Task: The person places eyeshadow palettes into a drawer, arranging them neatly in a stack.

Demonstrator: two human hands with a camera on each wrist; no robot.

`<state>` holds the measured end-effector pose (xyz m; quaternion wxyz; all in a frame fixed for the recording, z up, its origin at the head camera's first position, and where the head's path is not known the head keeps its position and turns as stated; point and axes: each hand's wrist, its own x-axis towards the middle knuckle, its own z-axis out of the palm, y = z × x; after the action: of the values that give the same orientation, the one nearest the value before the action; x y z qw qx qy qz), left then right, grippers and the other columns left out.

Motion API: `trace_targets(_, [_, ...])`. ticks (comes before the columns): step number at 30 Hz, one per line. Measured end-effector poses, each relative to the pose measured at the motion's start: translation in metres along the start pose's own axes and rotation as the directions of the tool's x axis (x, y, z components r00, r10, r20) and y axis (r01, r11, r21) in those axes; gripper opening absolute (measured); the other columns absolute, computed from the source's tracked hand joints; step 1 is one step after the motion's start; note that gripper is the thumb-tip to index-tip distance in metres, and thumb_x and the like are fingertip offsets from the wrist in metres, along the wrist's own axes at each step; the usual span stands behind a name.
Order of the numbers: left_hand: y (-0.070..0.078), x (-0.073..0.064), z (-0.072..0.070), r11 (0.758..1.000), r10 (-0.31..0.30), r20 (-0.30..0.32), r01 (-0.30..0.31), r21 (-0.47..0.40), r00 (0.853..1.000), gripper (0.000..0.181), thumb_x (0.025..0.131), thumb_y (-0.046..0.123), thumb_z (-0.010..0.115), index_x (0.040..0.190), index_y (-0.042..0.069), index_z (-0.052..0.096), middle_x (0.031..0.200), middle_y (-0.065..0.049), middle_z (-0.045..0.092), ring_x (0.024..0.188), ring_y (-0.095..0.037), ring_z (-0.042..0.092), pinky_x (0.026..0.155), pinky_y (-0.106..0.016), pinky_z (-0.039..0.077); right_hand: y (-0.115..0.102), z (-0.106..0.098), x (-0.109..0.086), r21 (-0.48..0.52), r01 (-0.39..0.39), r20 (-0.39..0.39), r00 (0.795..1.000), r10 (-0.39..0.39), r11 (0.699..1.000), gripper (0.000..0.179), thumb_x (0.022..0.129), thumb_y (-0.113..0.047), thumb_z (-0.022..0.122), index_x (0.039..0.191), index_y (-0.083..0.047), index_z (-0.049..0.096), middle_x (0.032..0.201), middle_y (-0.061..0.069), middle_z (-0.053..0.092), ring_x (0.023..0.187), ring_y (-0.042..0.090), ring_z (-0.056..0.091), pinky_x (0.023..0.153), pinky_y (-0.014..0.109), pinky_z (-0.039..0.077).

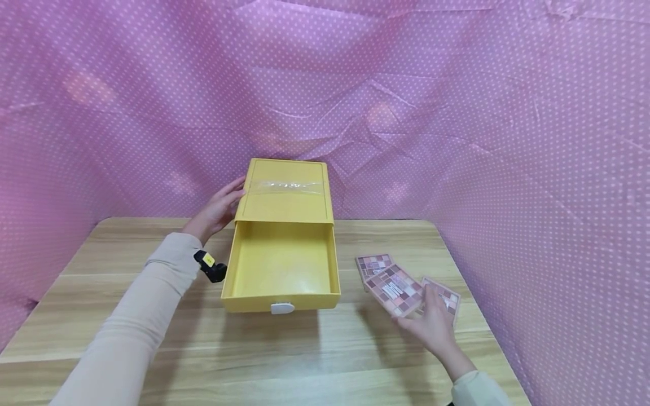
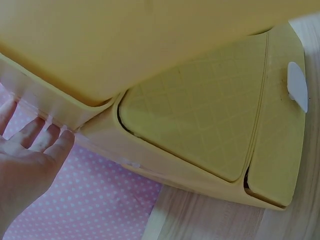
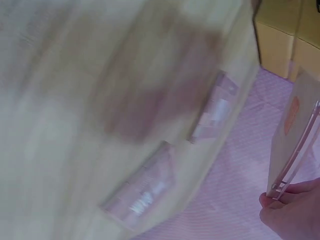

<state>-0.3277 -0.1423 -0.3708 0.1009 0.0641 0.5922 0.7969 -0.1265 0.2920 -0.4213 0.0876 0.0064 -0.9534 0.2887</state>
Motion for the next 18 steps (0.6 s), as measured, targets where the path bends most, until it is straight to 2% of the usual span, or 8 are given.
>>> trace_targets(5, [-0.001, -0.001, 0.001, 1.000, 0.004, 0.007, -0.004, 0.001, 1.000, 0.052, 0.091, 0.011, 0.044, 0.138, 0.012, 0.021, 0.139, -0.009, 0.022, 0.111, -0.026, 0.040, 0.085, -0.030, 0.042, -0.015, -0.019, 0.008, -0.036, -0.020, 0.062, 0.998, 0.022, 0.999, 0.104, 0.060, -0.041, 0.075, 0.128, 0.015, 0.019, 0.115, 0.030, 0.038, 0.096, 0.040, 0.041, 0.073, 0.054, 0.041])
trace_targets(8, [-0.001, -0.002, 0.002, 1.000, 0.008, 0.008, -0.008, 0.014, 1.000, 0.051, 0.091, 0.012, 0.043, 0.138, 0.012, 0.022, 0.139, -0.010, 0.023, 0.111, -0.027, 0.041, 0.085, -0.031, 0.042, -0.022, -0.028, 0.013, -0.015, 0.010, 0.069, 0.998, -0.009, 1.000, 0.105, 0.061, -0.041, 0.074, 0.128, 0.016, 0.017, 0.116, 0.031, 0.036, 0.097, 0.040, 0.042, 0.076, 0.053, 0.039])
trace_targets(12, [-0.001, -0.003, 0.002, 1.000, 0.007, 0.008, -0.008, 0.019, 1.000, 0.051, 0.091, 0.012, 0.043, 0.138, 0.013, 0.022, 0.139, -0.009, 0.023, 0.111, -0.027, 0.041, 0.085, -0.032, 0.042, -0.031, -0.037, 0.020, 0.009, 0.073, 0.052, 0.996, -0.073, 0.997, 0.101, 0.060, -0.036, 0.077, 0.126, 0.016, 0.021, 0.114, 0.029, 0.039, 0.099, 0.039, 0.042, 0.080, 0.053, 0.037])
trace_targets(14, [-0.001, -0.003, 0.002, 1.000, 0.008, 0.008, -0.009, 0.018, 1.000, 0.051, 0.091, 0.012, 0.043, 0.138, 0.013, 0.022, 0.139, -0.009, 0.023, 0.111, -0.027, 0.041, 0.086, -0.032, 0.041, -0.037, -0.042, 0.022, -0.005, 0.095, 0.048, 0.994, -0.095, 0.995, 0.101, 0.060, -0.035, 0.077, 0.127, 0.016, 0.021, 0.117, 0.030, 0.038, 0.103, 0.042, 0.039, 0.083, 0.056, 0.034])
trace_targets(18, [-0.002, -0.003, 0.002, 1.000, 0.013, 0.010, -0.013, 0.022, 1.000, 0.052, 0.091, 0.012, 0.043, 0.138, 0.013, 0.022, 0.139, -0.010, 0.023, 0.110, -0.027, 0.042, 0.086, -0.033, 0.041, -0.048, -0.051, 0.027, -0.057, 0.150, 0.027, 0.989, -0.149, 0.987, 0.094, 0.058, -0.037, 0.077, 0.123, 0.011, 0.030, 0.114, 0.027, 0.041, 0.105, 0.043, 0.036, 0.083, 0.060, 0.030])
